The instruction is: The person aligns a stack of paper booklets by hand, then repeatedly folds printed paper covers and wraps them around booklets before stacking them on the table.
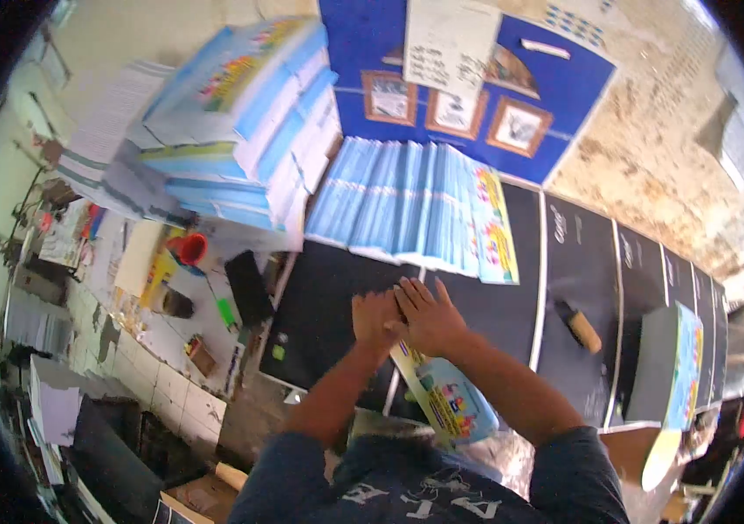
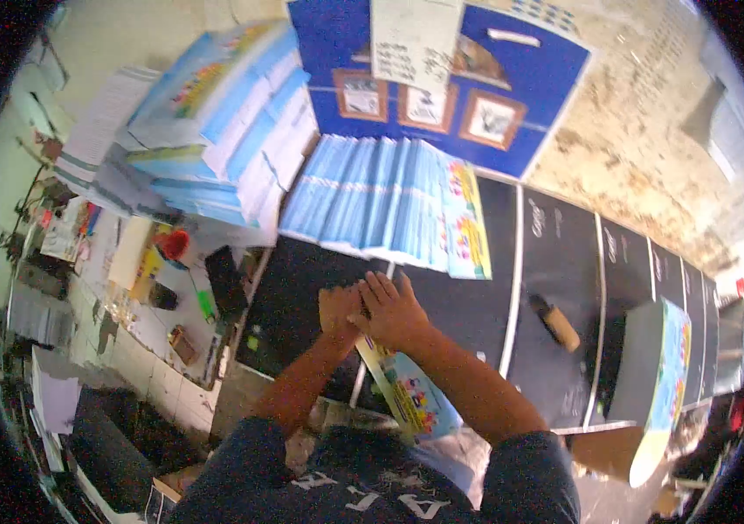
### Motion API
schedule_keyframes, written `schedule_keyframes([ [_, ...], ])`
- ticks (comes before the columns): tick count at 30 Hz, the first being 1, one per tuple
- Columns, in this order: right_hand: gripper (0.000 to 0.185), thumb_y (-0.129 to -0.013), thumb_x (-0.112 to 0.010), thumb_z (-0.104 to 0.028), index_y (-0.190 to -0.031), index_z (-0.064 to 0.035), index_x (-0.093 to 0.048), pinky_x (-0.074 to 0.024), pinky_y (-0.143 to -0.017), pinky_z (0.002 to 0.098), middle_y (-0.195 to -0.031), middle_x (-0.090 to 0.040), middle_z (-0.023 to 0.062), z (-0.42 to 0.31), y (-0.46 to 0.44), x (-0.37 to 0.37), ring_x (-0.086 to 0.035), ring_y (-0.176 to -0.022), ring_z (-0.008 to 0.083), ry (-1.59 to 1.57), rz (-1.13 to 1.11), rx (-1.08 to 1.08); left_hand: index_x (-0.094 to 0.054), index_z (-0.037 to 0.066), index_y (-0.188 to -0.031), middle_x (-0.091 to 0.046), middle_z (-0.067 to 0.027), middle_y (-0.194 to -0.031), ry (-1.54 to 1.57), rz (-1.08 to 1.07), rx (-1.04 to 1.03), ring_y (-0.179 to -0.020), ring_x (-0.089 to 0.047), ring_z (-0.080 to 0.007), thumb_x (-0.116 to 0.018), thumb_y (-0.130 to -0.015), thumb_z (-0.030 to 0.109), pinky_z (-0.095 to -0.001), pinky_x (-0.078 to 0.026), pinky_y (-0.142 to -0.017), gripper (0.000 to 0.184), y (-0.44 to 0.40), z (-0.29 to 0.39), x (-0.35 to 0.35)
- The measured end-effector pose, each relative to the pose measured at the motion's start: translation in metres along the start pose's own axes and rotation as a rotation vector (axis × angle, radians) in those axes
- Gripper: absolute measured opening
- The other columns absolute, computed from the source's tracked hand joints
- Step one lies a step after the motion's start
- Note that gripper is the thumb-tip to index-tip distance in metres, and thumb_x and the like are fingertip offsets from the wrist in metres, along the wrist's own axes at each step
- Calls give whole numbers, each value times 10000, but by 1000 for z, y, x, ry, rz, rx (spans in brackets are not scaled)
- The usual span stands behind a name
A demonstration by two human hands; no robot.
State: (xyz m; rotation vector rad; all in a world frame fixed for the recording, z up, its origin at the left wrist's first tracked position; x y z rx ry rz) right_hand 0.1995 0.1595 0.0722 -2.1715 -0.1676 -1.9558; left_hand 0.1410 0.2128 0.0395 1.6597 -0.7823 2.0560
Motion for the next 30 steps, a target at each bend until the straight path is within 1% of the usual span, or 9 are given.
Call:
schedule_keyframes([
  [2,798,-924,-497,-594,-1454,-4,-412,-196,-1157,611,-1547,-363,196,5,-10,-11,-297,-1456,354,-157,25,4,-635,143,-829,-658,-57,-767,43,-106,118,-783,-643,-277,-677,-796,382,-460,-422,-745,245,0,-13,10],
  [9,925,-870,-555,-636,-1468,43,-361,-121,-1186,597,-1578,-283,232,26,-11,-25,-212,-1483,411,-412,15,39,-615,156,-765,-630,-17,-730,176,172,125,-682,-604,-245,-655,-815,314,-433,-414,-666,171,4,-17,9],
  [11,913,-868,-563,-629,-1451,50,-382,-130,-1178,611,-1565,-287,261,28,-8,-19,-221,-1477,421,-321,65,9,-613,154,-746,-625,-12,-716,187,227,119,-662,-599,-239,-647,-825,307,-429,-415,-651,175,0,-14,22],
  [13,902,-867,-571,-622,-1435,58,-403,-140,-1171,625,-1552,-291,290,19,13,-13,-230,-1471,430,-244,108,-20,-640,139,-741,-637,-45,-716,221,67,130,-750,-635,-274,-653,-844,371,-472,-415,-698,255,-2,-14,21],
  [15,878,-873,-565,-619,-1405,68,-436,-162,-1146,662,-1522,-308,333,16,35,-18,-262,-1449,453,77,-146,-77,-635,136,-729,-636,-47,-706,192,104,174,-739,-632,-273,-643,-865,368,-473,-414,-691,269,-7,-18,19],
  [18,915,-868,-581,-598,-1438,79,-349,-82,-1175,632,-1552,-258,312,16,47,-20,-195,-1473,451,-174,-230,-208,-627,124,-708,-644,-62,-695,216,174,209,-702,-627,-283,-621,-912,365,-475,-416,-674,316,-2,-24,9],
  [20,925,-857,-602,-595,-1440,75,-344,-94,-1173,632,-1538,-284,309,22,51,-33,-220,-1459,458,-254,-218,-223,-596,146,-674,-617,-27,-634,230,322,141,-638,-619,-249,-622,-923,340,-445,-422,-632,317,1,-19,23],
  [22,952,-842,-604,-621,-1437,76,-347,-106,-1168,638,-1524,-303,309,18,55,-21,-249,-1447,454,-230,-110,-159,-598,145,-680,-620,-26,-639,204,246,147,-647,-621,-248,-616,-926,346,-443,-425,-641,319,1,-15,27],
  [30,903,-897,-435,-688,-1437,35,-434,-88,-1165,644,-1528,-333,300,15,102,-20,-249,-1460,443,-275,-240,-290,-624,139,-740,-631,-77,-682,245,211,183,-691,-630,-292,-591,-935,391,-502,-439,-692,319,2,-22,10],
])
Point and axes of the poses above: each hand's wrist, its own y-axis away from the middle knuckle, its own x-axis out of the back of the hand, z = x × y, the point moved 9 cm from there along -y, towards the middle knuckle
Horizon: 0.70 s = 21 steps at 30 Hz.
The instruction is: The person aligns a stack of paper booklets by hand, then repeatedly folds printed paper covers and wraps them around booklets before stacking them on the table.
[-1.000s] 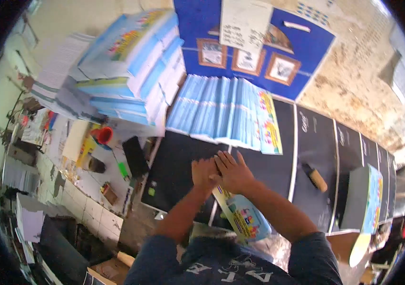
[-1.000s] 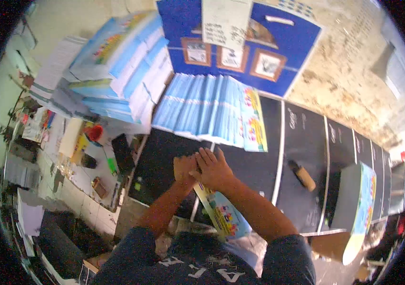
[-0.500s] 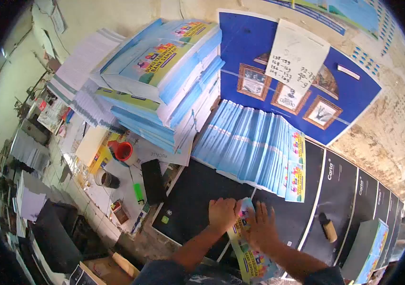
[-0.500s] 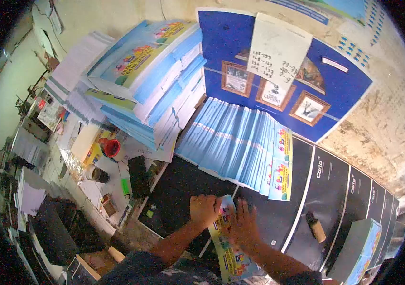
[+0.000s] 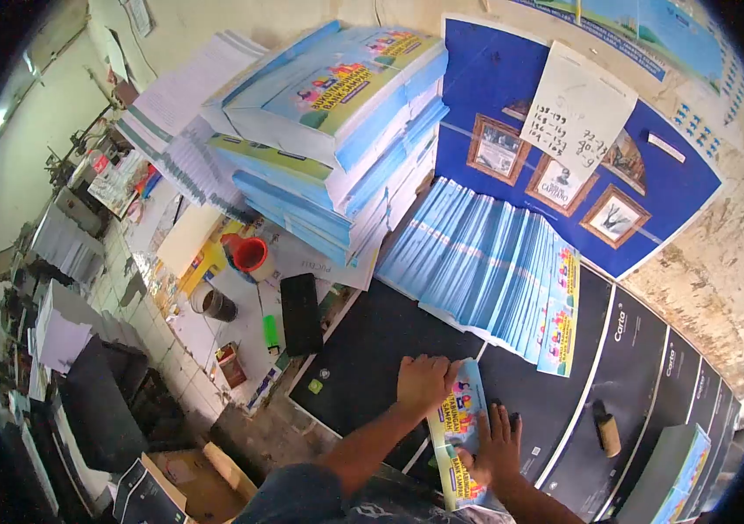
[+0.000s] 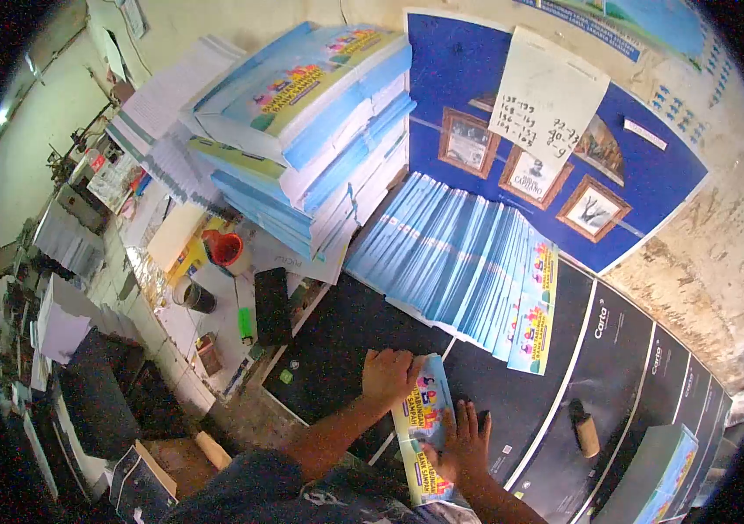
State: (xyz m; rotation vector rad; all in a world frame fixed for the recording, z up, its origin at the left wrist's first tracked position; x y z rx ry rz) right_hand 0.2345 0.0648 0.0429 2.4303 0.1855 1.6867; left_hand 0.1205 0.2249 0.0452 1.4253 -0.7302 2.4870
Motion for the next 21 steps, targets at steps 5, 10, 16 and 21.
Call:
schedule_keyframes([
  [5,921,-871,-483,-696,-1455,12,-399,-54,-1178,633,-1537,-350,230,21,16,-5,-249,-1466,379,-104,90,-51,-612,136,-695,-643,-70,-664,-40,-18,0,-657,-632,-282,-583,-944,360,-471,-436,-664,336,-1,7,7],
  [10,857,-892,-509,-630,-1462,-2,-390,-31,-1182,632,-1571,-308,184,41,65,-24,-191,-1491,356,26,-17,-286,-620,136,-752,-626,-89,-700,-87,-148,43,-692,-622,-314,-586,-936,326,-493,-441,-702,266,0,-2,-10],
  [16,779,-923,-549,-535,-1479,-19,-372,-60,-1174,632,-1574,-263,244,40,60,-10,-157,-1495,380,-74,121,-211,-565,86,-704,-582,-140,-663,116,150,-149,-657,-585,-366,-510,-961,208,-524,-411,-640,290,-8,2,11],
  [21,528,-900,-644,-366,-1266,-11,-505,-469,-963,511,-1191,-605,319,25,79,12,-586,-1174,418,-690,-164,-348,-607,-16,-926,-617,-234,-869,331,275,-2,-819,-583,-415,-414,-1044,262,-520,-444,-752,358,26,-19,47],
])
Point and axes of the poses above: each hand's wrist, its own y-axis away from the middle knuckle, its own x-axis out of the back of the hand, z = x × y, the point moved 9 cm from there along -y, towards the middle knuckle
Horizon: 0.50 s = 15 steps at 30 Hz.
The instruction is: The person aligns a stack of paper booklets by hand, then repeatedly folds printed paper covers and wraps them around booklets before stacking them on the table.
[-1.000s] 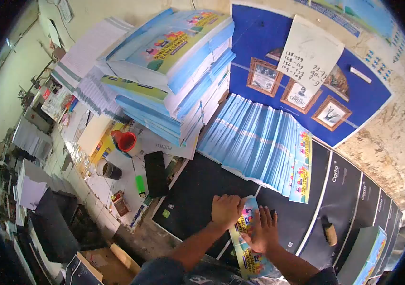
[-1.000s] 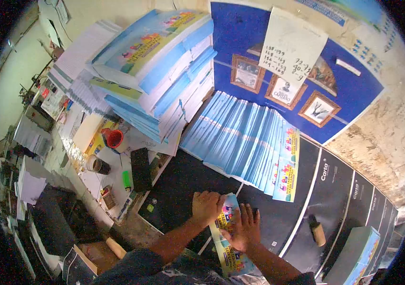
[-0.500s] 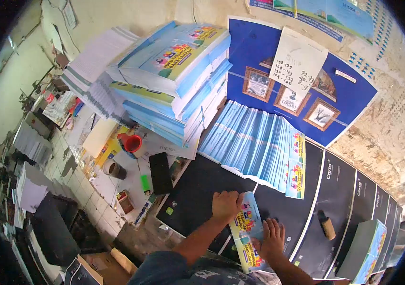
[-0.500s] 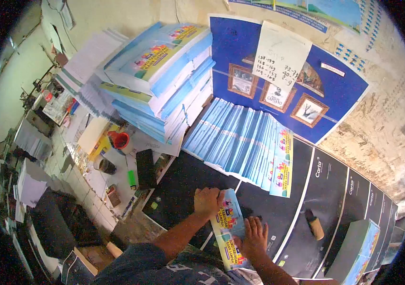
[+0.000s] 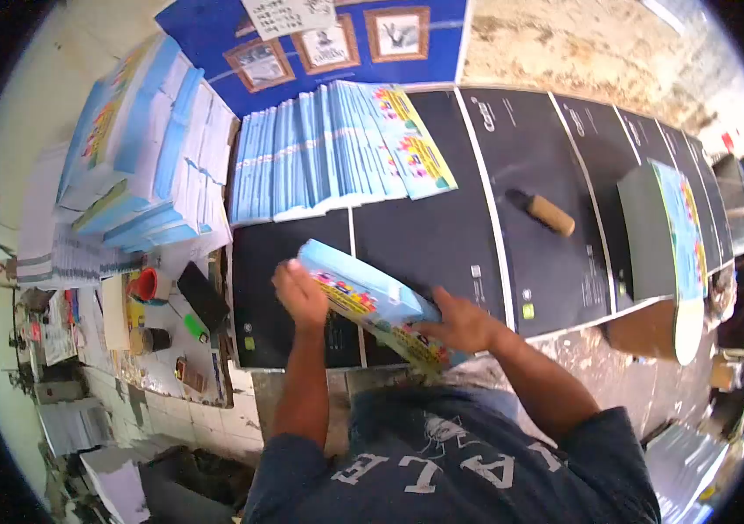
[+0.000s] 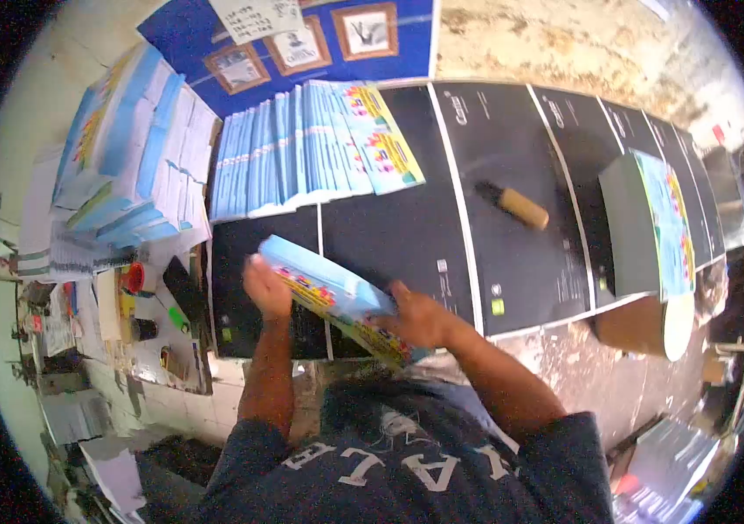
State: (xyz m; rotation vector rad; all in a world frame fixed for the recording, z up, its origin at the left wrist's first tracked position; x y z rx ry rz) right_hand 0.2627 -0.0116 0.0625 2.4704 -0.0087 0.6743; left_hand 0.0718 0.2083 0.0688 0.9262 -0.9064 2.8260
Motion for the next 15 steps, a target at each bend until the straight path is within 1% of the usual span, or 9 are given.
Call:
schedule_keyframes([
  [2,465,-893,-661,-338,-1191,-11,-519,-497,-876,500,-1070,-639,293,-30,26,15,-629,-1063,414,131,95,44,-596,8,-906,-622,-197,-862,29,6,39,-817,-592,-383,-377,-1049,277,-498,-450,-754,375,8,4,19],
  [3,406,-885,-679,-311,-1117,-11,-532,-525,-789,489,-949,-673,268,-46,39,30,-671,-951,411,286,193,95,-594,-6,-1011,-627,-189,-965,202,40,190,-883,-603,-348,-367,-1053,293,-483,-461,-794,378,16,-6,28],
  [5,376,-859,-695,-289,-1093,-38,-543,-525,-792,472,-947,-686,192,-57,62,41,-683,-937,353,415,295,164,-593,-21,-1115,-633,-181,-1069,359,55,342,-949,-614,-314,-358,-1056,310,-468,-473,-833,409,31,-18,50],
  [7,276,-882,-581,-201,-1125,-74,-550,-539,-744,434,-919,-662,124,-69,79,44,-695,-860,303,616,442,399,-502,-39,-1305,-549,-169,-1307,659,-70,330,-1145,-564,-279,-343,-1057,328,-444,-458,-957,471,25,-11,58],
  [9,219,-889,-543,-167,-1094,-97,-569,-535,-740,406,-936,-647,90,-39,58,27,-685,-896,265,665,453,337,-426,-42,-1397,-453,-189,-1437,528,-8,111,-1285,-484,-296,-357,-1046,305,-446,-397,-1056,499,21,33,80],
  [11,212,-901,-513,-160,-1095,-92,-567,-528,-778,418,-994,-641,92,-31,49,21,-674,-948,258,704,423,354,-390,-35,-1441,-411,-237,-1481,17,-503,-349,-1390,-384,-361,-599,-879,483,-515,-260,-1148,792,31,164,35],
  [12,316,-892,-583,-217,-1170,-68,-559,-518,-856,441,-1060,-643,124,-27,46,20,-665,-1002,282,668,324,316,-365,-18,-1471,-379,-249,-1509,-116,-728,-620,-1418,-343,-387,-737,-760,603,-561,-209,-1164,1015,54,210,10],
  [13,316,-892,-583,-217,-1170,-68,-559,-518,-856,441,-1060,-643,124,-26,51,17,-665,-1002,282,653,310,321,-365,26,-1488,-361,-192,-1544,-242,-906,-590,-1437,-330,-343,-768,-703,617,-564,-194,-1173,1062,74,220,-17],
  [15,611,-781,-757,-322,-1270,-34,-531,-491,-919,439,-1153,-620,163,-20,61,37,-611,-1129,312,491,346,345,-374,68,-1494,-364,-137,-1556,-405,-960,-682,-1447,-325,-304,-782,-718,562,-555,-181,-1183,1006,92,207,-48],
])
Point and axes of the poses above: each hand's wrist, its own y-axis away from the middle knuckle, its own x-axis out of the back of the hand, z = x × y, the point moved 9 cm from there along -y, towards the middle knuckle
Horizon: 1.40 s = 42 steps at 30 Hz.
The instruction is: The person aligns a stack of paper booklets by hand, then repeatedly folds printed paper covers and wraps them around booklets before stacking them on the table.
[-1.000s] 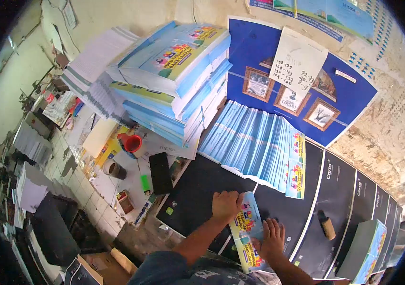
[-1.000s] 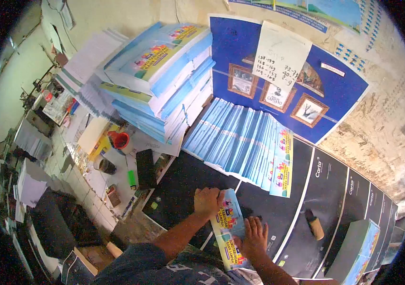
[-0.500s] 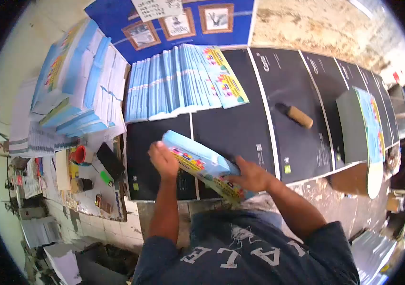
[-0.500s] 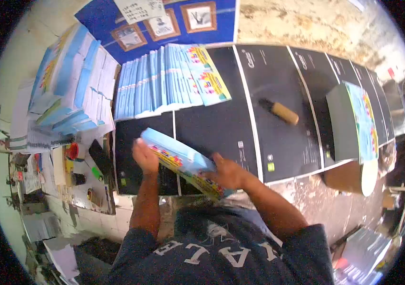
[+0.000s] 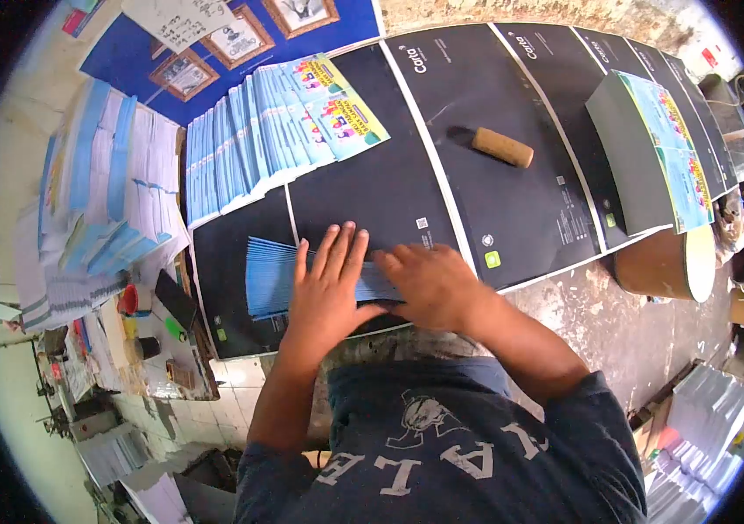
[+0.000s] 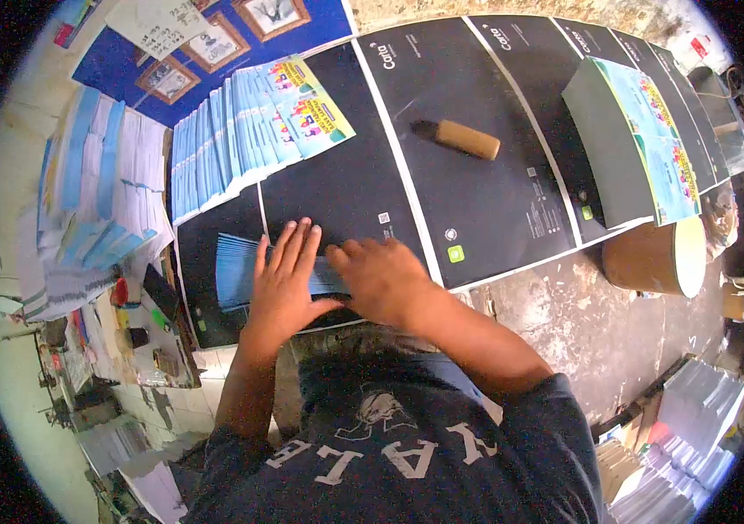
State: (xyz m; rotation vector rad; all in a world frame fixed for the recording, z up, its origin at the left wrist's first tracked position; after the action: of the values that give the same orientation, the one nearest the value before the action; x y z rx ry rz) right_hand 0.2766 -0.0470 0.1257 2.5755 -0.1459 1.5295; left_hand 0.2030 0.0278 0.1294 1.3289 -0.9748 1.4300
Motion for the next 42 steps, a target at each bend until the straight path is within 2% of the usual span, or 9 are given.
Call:
schedule_keyframes([
  [1,793,-753,-802,-396,-1370,-7,-489,-462,-993,455,-1273,-593,215,17,7,10,-570,-1214,356,-88,-180,-54,-374,68,-1494,-364,-137,-1556,1,-2,-14,-1447,-325,-304,-782,-718,562,-555,-181,-1183,1006,-5,1,0],
  [3,839,-770,-809,-414,-1415,-1,-465,-435,-1045,426,-1361,-553,230,68,35,32,-546,-1263,348,-327,-46,-63,-385,120,-1498,-372,-113,-1554,18,24,-20,-1433,-346,-279,-785,-740,515,-552,-179,-1187,943,-6,-2,0],
  [5,671,-857,-768,-363,-1370,-7,-523,-467,-1005,407,-1291,-616,184,127,60,26,-592,-1203,266,-820,22,-192,-387,125,-1496,-370,-113,-1552,5,32,-40,-1420,-357,-296,-798,-724,502,-545,-182,-1187,952,-5,-1,-4],
  [8,425,-912,-717,-235,-1247,-1,-600,-500,-952,377,-1167,-676,145,160,84,23,-649,-1093,229,-833,182,-348,-414,140,-1478,-379,-111,-1542,-3,34,-54,-1398,-382,-308,-811,-708,478,-546,-192,-1182,930,-7,-3,-6],
  [9,255,-917,-685,-165,-1121,-14,-659,-550,-792,364,-991,-714,152,157,88,26,-704,-876,246,-784,330,-373,-419,137,-1472,-382,-110,-1539,-12,45,-58,-1395,-384,-307,-810,-707,476,-549,-194,-1179,924,-8,-3,-6],
  [13,116,-895,-686,-75,-985,-3,-683,-544,-757,350,-943,-682,141,117,83,40,-695,-855,243,-660,377,-241,-408,128,-1479,-364,-115,-1552,-20,37,-53,-1411,-364,-307,-800,-717,478,-549,-190,-1178,926,-12,-3,-7],
  [17,164,-881,-690,-150,-974,-15,-689,-523,-729,419,-873,-657,171,101,68,54,-660,-799,361,-558,432,-113,-381,116,-1497,-336,-122,-1571,-22,15,-50,-1430,-338,-309,-789,-725,488,-550,-181,-1181,949,-11,-2,-6],
  [38,254,-841,-757,-234,-950,-5,-741,-519,-741,374,-876,-726,153,118,29,40,-697,-816,261,-555,44,-197,-386,132,-1502,-352,-113,-1563,-15,26,-46,-1424,-352,-292,-787,-742,476,-540,-178,-1185,926,-7,1,-3],
  [42,353,-852,-727,-363,-948,-24,-741,-511,-734,439,-859,-715,194,115,26,39,-691,-793,345,-583,85,-109,-385,129,-1501,-357,-115,-1558,-12,31,-53,-1421,-355,-294,-787,-740,479,-542,-177,-1185,929,-7,0,-3],
])
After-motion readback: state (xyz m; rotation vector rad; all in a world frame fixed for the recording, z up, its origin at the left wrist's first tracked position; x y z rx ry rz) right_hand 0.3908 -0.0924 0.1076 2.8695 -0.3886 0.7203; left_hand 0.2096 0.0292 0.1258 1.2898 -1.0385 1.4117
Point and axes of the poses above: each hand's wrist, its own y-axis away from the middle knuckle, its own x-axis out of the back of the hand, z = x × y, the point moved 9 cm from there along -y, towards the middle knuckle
